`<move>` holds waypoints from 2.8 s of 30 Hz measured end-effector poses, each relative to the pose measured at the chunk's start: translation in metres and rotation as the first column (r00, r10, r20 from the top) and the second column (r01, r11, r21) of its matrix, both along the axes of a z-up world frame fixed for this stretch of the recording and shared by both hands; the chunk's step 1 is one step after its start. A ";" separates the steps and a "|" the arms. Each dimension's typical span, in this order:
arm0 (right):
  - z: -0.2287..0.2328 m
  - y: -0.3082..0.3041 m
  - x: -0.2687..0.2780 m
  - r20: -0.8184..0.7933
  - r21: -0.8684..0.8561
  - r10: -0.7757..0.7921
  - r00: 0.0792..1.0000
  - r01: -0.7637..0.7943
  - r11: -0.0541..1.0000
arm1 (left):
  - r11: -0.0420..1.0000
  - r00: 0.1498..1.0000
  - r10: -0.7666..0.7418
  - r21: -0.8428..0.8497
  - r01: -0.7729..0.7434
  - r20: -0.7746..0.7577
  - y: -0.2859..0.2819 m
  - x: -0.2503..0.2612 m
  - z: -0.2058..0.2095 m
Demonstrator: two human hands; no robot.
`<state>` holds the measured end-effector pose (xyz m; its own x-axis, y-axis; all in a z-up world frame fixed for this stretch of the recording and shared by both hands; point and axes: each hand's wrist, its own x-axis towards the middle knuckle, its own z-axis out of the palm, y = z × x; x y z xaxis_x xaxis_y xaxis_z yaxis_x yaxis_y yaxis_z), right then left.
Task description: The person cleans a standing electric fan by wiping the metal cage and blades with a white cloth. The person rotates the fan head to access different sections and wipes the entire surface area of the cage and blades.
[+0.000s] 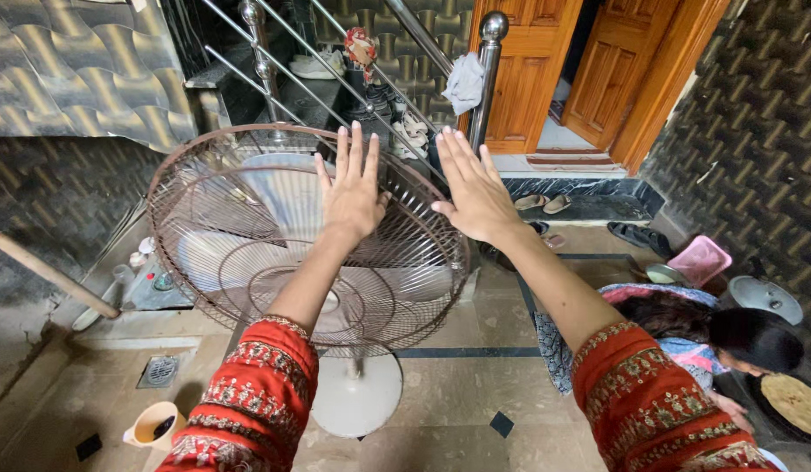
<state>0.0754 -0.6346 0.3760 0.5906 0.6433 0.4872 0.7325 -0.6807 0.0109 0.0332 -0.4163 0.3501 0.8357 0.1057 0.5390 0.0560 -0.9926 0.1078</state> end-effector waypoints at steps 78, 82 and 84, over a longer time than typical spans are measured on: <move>-0.049 0.006 0.698 -0.094 -0.294 0.194 0.977 -0.213 0.932 | 0.964 0.958 0.266 -0.014 -0.266 0.103 -0.066 0.696 -0.082; -0.032 0.014 0.678 -0.170 -0.152 0.186 0.968 -0.212 0.965 | 0.987 0.976 0.156 0.013 -0.160 0.154 -0.060 0.647 -0.044; -0.027 0.019 0.669 -0.194 -0.074 0.178 0.965 -0.195 0.978 | 0.998 0.983 0.052 0.018 -0.056 0.175 -0.051 0.619 -0.027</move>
